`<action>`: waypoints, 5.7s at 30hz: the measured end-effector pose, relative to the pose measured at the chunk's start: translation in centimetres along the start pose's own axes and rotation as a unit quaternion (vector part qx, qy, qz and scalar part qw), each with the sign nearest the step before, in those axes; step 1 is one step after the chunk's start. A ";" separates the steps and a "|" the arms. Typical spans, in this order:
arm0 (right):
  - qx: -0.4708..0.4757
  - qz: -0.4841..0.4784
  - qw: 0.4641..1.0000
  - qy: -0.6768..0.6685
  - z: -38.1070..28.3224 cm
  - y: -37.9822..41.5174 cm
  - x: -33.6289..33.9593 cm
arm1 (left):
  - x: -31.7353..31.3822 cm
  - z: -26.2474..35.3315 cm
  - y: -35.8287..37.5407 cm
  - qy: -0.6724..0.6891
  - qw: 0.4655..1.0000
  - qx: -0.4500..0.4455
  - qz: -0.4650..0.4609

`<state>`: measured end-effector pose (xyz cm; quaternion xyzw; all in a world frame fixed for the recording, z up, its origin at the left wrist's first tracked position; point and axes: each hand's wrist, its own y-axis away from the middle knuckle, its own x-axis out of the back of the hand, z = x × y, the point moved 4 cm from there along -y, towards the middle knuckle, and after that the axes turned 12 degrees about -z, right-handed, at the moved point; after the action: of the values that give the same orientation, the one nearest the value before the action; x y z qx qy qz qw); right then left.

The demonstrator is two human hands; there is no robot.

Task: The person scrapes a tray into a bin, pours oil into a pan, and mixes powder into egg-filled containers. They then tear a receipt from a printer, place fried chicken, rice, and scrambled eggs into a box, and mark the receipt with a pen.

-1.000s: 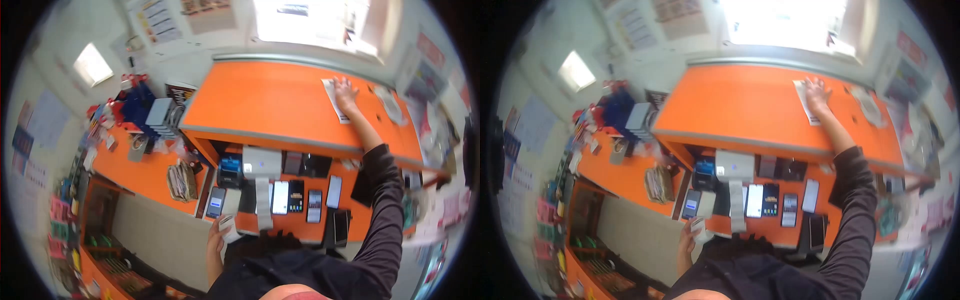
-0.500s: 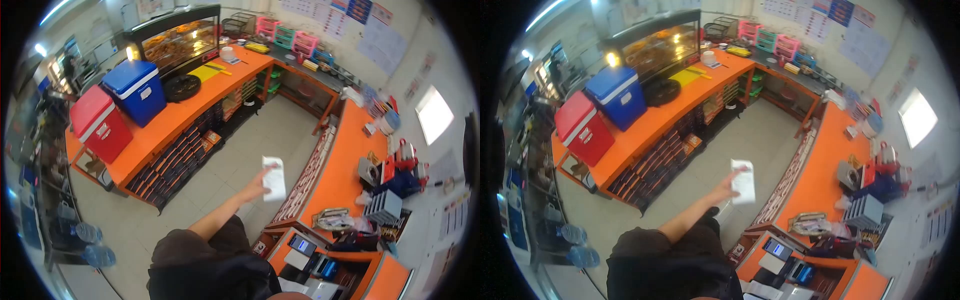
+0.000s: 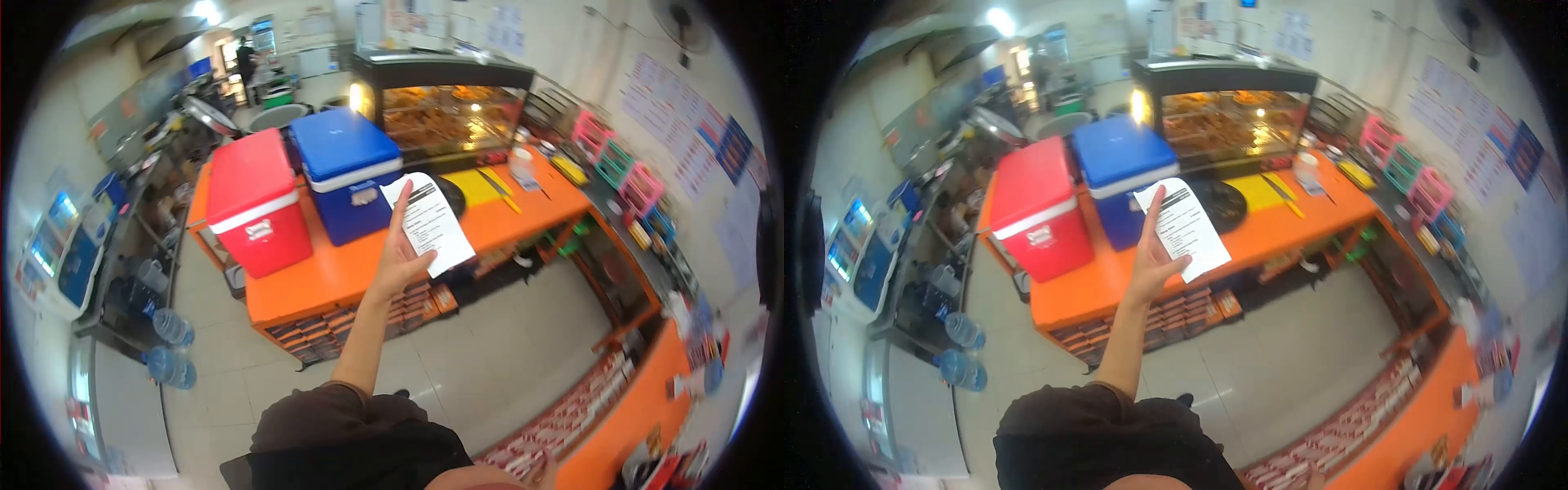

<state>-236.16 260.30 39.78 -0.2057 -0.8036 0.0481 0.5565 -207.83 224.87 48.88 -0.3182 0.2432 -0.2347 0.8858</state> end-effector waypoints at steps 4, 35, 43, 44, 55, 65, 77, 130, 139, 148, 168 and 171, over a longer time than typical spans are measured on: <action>0.097 -0.070 0.992 -0.043 -2.0 -12.5 -6.4 | 7.0 1.3 -4.4 -0.029 0.999 -0.021 0.016; 0.387 -0.394 0.497 -0.670 -27.8 -81.6 -27.3 | 19.6 -20.4 -34.3 -0.462 0.872 0.162 0.032; 0.418 -0.257 0.532 -0.691 -33.7 -96.5 -30.1 | 23.6 -25.4 -26.5 -0.232 0.900 0.187 0.318; 0.380 -0.300 0.497 -0.720 -34.4 -98.3 -30.1 | 23.9 -27.3 -23.9 -0.178 0.899 0.201 0.345; 0.455 -0.088 0.711 -0.529 -36.2 -105.1 -34.1 | 20.9 -38.0 -8.9 -0.081 0.796 0.408 0.439; 0.574 0.165 0.802 -0.022 -37.0 -104.0 -30.2 | 25.9 -33.6 -15.6 -0.277 0.804 0.379 0.366; 0.581 0.143 0.793 -0.116 -36.3 -104.8 -31.1 | 21.9 -43.6 -12.4 -0.300 0.773 0.507 0.235; 0.385 -0.570 0.667 -0.287 14.5 -65.8 -34.8 | -11.1 -56.1 12.3 0.037 0.608 0.744 0.274; 0.562 -0.680 0.470 0.010 30.6 -58.6 -37.2 | -25.0 -60.8 13.4 0.066 0.633 0.706 0.310; 0.569 -0.700 0.431 0.011 32.9 -60.0 -36.3 | -31.7 -64.0 11.2 0.150 0.621 0.687 0.347; 0.224 -0.700 0.659 0.159 59.3 -80.7 -86.7 | -35.8 -85.9 -5.2 0.175 0.577 0.391 0.696; 0.224 -0.680 0.695 0.063 52.4 -76.5 -93.1 | -36.2 -86.7 -4.7 0.168 0.553 0.379 0.723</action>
<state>-277.69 162.84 -37.93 0.5255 -0.6529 -0.1776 0.5158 -287.31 203.33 3.39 0.3751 0.4238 0.3648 0.7393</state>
